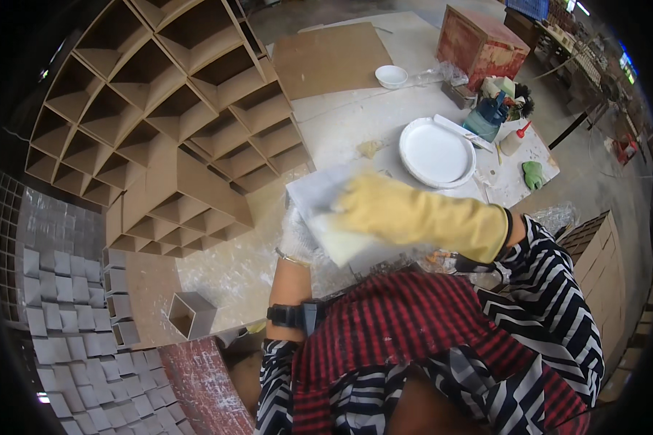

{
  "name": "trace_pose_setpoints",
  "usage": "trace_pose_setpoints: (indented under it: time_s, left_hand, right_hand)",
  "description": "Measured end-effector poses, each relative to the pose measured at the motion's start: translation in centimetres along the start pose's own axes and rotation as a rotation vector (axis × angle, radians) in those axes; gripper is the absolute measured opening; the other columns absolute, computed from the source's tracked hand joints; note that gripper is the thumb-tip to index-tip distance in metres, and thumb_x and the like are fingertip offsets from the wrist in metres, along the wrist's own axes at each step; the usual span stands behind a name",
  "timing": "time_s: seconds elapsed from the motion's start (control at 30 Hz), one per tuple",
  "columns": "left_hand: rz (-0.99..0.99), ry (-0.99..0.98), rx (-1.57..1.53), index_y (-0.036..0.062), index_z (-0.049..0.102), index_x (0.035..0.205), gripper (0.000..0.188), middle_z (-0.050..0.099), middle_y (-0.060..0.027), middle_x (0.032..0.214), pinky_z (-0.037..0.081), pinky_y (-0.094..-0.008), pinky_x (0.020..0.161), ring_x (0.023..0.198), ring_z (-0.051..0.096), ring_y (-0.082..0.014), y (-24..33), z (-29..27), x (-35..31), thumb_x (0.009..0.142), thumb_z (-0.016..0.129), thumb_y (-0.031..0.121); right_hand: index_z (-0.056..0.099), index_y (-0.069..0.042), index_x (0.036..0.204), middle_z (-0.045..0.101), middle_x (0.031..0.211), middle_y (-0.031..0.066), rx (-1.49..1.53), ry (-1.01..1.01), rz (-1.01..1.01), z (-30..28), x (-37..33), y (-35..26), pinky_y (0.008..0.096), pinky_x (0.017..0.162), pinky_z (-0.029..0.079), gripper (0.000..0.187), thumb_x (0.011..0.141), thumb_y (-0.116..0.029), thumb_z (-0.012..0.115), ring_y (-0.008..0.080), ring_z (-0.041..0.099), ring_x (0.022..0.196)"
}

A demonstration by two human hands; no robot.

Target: Applying glue or sealant to the edges and surfaces of small boxes for assembly in a manufacturing setting.

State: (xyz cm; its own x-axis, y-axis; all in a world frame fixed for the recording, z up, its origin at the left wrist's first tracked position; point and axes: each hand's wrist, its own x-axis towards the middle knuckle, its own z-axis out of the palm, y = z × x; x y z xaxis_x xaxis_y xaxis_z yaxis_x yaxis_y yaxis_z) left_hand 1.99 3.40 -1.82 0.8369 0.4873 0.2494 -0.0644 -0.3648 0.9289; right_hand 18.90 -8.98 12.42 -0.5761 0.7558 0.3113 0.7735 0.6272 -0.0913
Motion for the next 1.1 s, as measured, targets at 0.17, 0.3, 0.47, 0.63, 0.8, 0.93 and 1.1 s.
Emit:
trace_pose_setpoints:
  time_s: [0.17, 0.3, 0.47, 0.63, 0.8, 0.93, 1.1]
  left_hand:
    - [-0.396, 0.491, -1.185, 0.0013, 0.047, 0.129, 0.045, 0.053, -0.0130, 0.127, 0.044, -0.0397, 0.098, 0.114, 0.053, -0.0265, 0.8, -1.0, 0.1, 0.098, 0.039, 0.034]
    - [-0.434, 0.521, -1.056, 0.0051, 0.045, 0.132, 0.055, 0.049, -0.0162, 0.131, 0.041, -0.0476, 0.100, 0.116, 0.050, -0.0342, 2.3, -0.9, -0.9, 0.096, 0.036, 0.045]
    - [-0.358, 0.478, -1.195, 0.0053, 0.046, 0.130, 0.052, 0.051, -0.0153, 0.129, 0.042, -0.0470, 0.099, 0.115, 0.051, -0.0330, 0.0, -0.6, -0.2, 0.096, 0.037, 0.044]
    - [-0.323, 0.593, -1.256, 0.0044, 0.047, 0.129, 0.049, 0.053, -0.0154, 0.127, 0.042, -0.0467, 0.099, 0.114, 0.052, -0.0330, 2.7, -1.8, -0.6, 0.097, 0.037, 0.040]
    - [-0.064, 0.418, -0.419, -0.0001, 0.050, 0.124, 0.043, 0.053, -0.0140, 0.127, 0.044, -0.0429, 0.097, 0.113, 0.053, -0.0308, 2.6, -2.9, -2.6, 0.096, 0.041, 0.030]
    - [-0.234, 0.771, -1.274, 0.0018, 0.051, 0.124, 0.043, 0.055, -0.0149, 0.124, 0.043, -0.0454, 0.098, 0.112, 0.053, -0.0311, 3.2, -2.1, -1.9, 0.093, 0.042, 0.030]
    - [-0.091, 0.728, -1.186, 0.0029, 0.051, 0.124, 0.043, 0.055, -0.0143, 0.123, 0.044, -0.0442, 0.096, 0.111, 0.053, -0.0302, 1.1, -1.9, -2.4, 0.093, 0.041, 0.032]
  right_hand:
    - [0.055, -0.011, 0.119, 0.060, 0.093, 0.0118, 0.681, -0.202, 0.308, 2.4, -4.2, 1.0, 0.0431, 0.076, 0.046, 0.058, 0.062, -0.009, 0.068, 0.0325, 0.056, 0.087]
    - [0.055, -0.009, 0.118, 0.061, 0.086, 0.0155, 0.211, 0.490, -0.006, -2.3, -1.0, 3.4, 0.0447, 0.069, 0.047, 0.060, 0.061, -0.009, 0.074, 0.0355, 0.060, 0.080]
    - [0.054, -0.010, 0.121, 0.061, 0.093, 0.0160, 0.109, 0.370, 0.005, 2.1, -2.6, 4.0, 0.0447, 0.075, 0.046, 0.069, 0.057, -0.010, 0.076, 0.0355, 0.058, 0.085]
    - [0.052, -0.008, 0.125, 0.060, 0.104, 0.0156, 0.301, 0.069, 0.096, 1.8, -5.7, 2.2, 0.0402, 0.089, 0.044, 0.071, 0.058, -0.008, 0.075, 0.0347, 0.055, 0.100]
    - [0.050, -0.005, 0.128, 0.056, 0.117, 0.0165, 0.468, 0.321, 0.421, 0.1, -7.6, 3.5, 0.0389, 0.100, 0.037, 0.070, 0.059, -0.001, 0.067, 0.0342, 0.049, 0.112]
    - [0.050, -0.004, 0.127, 0.054, 0.122, 0.0180, 0.530, 0.436, 0.596, 0.0, -7.8, 3.2, 0.0387, 0.103, 0.034, 0.067, 0.062, 0.002, 0.061, 0.0330, 0.047, 0.117]
    - [0.051, -0.004, 0.126, 0.053, 0.123, 0.0182, 0.495, 0.402, 0.656, -0.6, -6.8, 2.6, 0.0383, 0.104, 0.035, 0.064, 0.063, 0.003, 0.061, 0.0329, 0.046, 0.119]
